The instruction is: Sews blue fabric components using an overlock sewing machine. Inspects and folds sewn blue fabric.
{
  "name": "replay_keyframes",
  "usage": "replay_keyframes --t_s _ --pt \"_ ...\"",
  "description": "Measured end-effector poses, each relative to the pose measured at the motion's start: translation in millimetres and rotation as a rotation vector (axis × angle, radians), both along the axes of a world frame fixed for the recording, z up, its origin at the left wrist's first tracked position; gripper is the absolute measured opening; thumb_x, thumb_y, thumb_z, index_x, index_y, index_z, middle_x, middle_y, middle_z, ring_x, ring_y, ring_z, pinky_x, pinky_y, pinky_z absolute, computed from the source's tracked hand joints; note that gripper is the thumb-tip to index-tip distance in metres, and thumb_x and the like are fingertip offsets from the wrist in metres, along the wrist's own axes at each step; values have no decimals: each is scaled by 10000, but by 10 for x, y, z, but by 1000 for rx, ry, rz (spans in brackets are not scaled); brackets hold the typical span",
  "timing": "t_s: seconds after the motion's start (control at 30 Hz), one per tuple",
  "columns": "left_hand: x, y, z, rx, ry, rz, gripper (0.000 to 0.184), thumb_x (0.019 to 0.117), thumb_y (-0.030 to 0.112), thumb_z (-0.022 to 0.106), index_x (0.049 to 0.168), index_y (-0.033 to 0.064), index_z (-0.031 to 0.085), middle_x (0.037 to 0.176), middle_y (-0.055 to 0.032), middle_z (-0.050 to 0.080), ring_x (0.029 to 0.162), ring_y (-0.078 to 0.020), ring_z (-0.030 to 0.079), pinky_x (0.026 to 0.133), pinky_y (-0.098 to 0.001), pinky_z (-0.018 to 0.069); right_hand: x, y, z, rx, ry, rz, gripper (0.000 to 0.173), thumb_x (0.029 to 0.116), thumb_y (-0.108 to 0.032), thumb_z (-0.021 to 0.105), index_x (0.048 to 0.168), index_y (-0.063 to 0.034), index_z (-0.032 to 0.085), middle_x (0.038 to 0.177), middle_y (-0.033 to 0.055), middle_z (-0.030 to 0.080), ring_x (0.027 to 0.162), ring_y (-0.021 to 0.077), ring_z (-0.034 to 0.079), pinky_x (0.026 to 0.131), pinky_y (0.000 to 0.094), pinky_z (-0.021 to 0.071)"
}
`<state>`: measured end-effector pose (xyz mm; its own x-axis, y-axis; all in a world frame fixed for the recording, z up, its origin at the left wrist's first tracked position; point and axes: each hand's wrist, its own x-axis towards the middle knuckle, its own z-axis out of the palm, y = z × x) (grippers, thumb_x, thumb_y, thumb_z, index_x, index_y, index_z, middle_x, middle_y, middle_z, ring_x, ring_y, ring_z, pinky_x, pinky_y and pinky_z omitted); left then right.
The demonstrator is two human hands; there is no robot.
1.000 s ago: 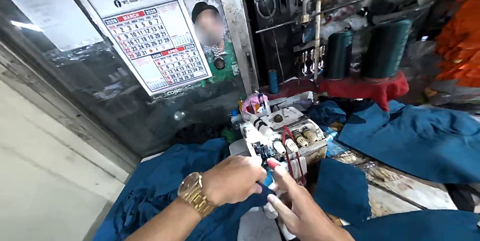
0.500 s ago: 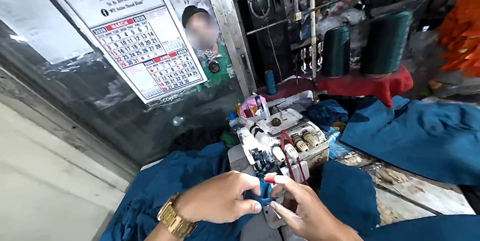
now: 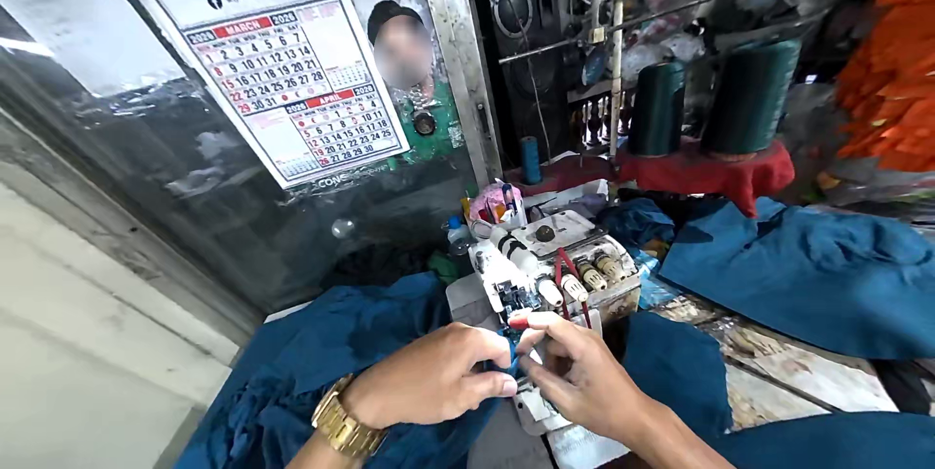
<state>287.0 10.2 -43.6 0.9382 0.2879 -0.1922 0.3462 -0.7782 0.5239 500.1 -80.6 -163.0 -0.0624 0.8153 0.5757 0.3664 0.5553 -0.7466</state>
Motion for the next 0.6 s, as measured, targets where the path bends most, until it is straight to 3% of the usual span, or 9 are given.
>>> replay_keyframes --t_s 0.07,0.17,0.2,0.27,0.37,0.43,0.5,0.53,0.6 --pt "-10 -5 29 -40 -19 19 315 1043 405 578 1020 106 675 809 -3 663 665 -99 641 631 -288 572 -25 -8 72 -50 28 104 464 982 -176 670 1430 -168 550 1282 -18 674 789 91 690 662 286 621" --pt "19 -39 108 -55 32 51 318 1046 417 568 1054 113 660 806 -8 661 657 -108 637 621 -299 566 -43 -66 170 -202 85 245 498 995 -217 686 1454 -153 502 1115 30 704 690 145 696 583 327 636" --pt "50 -49 129 -49 85 52 292 1052 393 558 1091 120 655 818 -15 664 652 -119 639 617 -314 568 -16 -75 145 -230 26 225 445 997 -269 679 1405 -148 550 1054 32 688 689 134 671 594 318 615" --pt "135 -11 103 12 182 41 257 1056 342 553 1174 137 650 889 -39 689 686 -156 665 656 -373 590 61 -50 43 -241 -145 156 294 1006 -375 634 1134 -121 710 967 27 675 757 110 627 690 306 555" --pt "228 123 -56 164 258 -26 272 1037 321 581 1177 105 669 1041 -82 697 913 -224 680 858 -471 560 80 -63 41 -237 -301 152 377 1021 -431 581 923 -87 700 852 57 579 764 148 568 694 334 494" --pt "276 70 -30 193 260 -88 255 1033 310 585 1129 95 682 1048 -92 684 960 -240 668 886 -484 546 60 -191 101 -219 -347 110 343 1008 -420 603 964 -99 712 1032 83 630 925 169 626 792 355 551" --pt "330 -109 55 199 279 -119 235 1034 258 569 1133 75 680 1047 -119 673 986 -276 663 895 -506 541 33 -409 34 -250 -361 1 275 980 -402 649 1056 -152 732 1314 91 575 1181 187 596 912 371 579" --pt "354 -162 57 197 301 -121 240 1040 248 553 1146 69 674 1060 -127 671 1013 -289 663 909 -518 538 17 -503 -56 -274 -340 -55 251 963 -374 670 1093 -170 737 1329 94 563 1193 203 590 908 394 581" --pt "333 -95 -51 189 295 -107 244 1049 251 536 1148 78 676 1064 -114 675 1023 -274 663 923 -507 535 9 -564 -283 -295 -246 -48 255 982 -319 660 1167 -154 721 1164 95 633 1022 202 646 850 407 582"
